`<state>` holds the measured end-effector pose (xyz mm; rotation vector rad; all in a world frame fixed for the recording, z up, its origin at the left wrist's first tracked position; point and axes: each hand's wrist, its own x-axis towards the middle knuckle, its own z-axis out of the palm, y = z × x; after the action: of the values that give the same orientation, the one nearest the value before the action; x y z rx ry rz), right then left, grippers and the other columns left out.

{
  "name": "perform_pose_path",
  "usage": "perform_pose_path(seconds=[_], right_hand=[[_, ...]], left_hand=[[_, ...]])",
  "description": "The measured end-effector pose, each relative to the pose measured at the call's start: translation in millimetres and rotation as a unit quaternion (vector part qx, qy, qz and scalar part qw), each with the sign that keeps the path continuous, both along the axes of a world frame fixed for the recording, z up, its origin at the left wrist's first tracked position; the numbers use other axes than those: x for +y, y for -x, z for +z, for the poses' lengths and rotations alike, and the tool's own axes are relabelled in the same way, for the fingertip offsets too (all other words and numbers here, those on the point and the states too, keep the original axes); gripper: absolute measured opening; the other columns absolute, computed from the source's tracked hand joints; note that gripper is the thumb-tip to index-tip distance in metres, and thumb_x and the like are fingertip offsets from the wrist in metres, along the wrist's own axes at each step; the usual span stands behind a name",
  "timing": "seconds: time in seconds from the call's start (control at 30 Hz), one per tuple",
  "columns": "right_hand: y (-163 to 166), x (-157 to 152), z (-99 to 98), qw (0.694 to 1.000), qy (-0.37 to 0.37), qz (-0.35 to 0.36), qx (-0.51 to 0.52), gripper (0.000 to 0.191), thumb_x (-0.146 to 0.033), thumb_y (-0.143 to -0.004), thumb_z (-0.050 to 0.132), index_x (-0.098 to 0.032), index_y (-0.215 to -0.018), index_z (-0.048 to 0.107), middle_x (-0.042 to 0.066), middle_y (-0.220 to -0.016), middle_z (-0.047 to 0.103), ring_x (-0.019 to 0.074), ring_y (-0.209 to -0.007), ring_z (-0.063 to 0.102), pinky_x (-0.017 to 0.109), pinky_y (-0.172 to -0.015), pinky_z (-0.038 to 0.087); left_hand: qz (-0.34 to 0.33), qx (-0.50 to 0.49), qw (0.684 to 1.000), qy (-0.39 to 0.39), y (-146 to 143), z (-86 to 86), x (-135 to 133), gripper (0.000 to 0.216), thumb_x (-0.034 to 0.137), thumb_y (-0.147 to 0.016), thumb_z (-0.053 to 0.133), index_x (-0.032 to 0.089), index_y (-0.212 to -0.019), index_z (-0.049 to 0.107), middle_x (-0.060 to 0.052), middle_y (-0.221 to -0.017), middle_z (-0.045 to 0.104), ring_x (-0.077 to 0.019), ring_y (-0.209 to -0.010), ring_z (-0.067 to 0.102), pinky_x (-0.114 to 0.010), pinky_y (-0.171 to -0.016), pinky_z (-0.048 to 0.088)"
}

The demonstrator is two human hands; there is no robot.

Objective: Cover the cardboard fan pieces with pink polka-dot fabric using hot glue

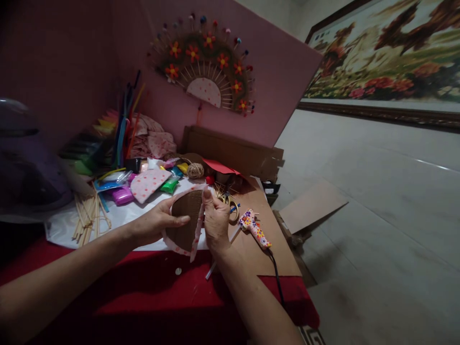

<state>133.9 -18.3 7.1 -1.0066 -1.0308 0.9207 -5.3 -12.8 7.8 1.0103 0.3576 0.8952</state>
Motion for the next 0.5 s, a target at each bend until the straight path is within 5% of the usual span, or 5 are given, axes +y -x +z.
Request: perform_pose_path(seconds=[0.13,0.33,0.5], right_hand=[[2.4,-0.2,1.9,0.994,-0.049,-0.062,-0.079,0.051,-0.057,-0.077,0.057,-0.019,-0.047,0.04,-0.006,-0.046,0.036,0.0074,-0.044,0.03,0.022,-0.043,0.029],[2.8,1.1,-0.5,0.964,-0.121,-0.15,-0.184,0.044,-0.052,-0.08,0.055,-0.019,-0.051,0.052,-0.003,-0.055,0.042,0.0115,-0.056,0.036,0.024,-0.053,0.034],[0.0,-1.5,-2.1,0.978,-0.089,-0.115,-0.151,0.047,-0.06,-0.08,0.05,-0.019,-0.058,0.059,0.0,-0.058,0.052,0.0139,-0.057,0.045,0.026,-0.055,0.039]], left_hand=[[0.016,0.005,1.0,-0.026,-2.1,-0.2,-0.9,0.075,0.013,-0.063,0.076,0.026,-0.132,0.049,-0.003,-0.097,0.069,-0.0144,-0.076,0.063,-0.025,-0.07,0.048],[0.049,0.014,0.998,-0.042,-4.4,0.9,-3.1,0.071,0.01,-0.063,0.074,0.027,-0.129,0.053,-0.005,-0.117,0.064,-0.0199,-0.099,0.06,-0.028,-0.082,0.046],[-0.005,-0.02,1.0,0.008,-4.9,-0.8,-4.7,0.073,0.009,-0.064,0.073,0.026,-0.131,0.049,-0.007,-0.11,0.067,-0.0187,-0.088,0.064,-0.028,-0.077,0.048]])
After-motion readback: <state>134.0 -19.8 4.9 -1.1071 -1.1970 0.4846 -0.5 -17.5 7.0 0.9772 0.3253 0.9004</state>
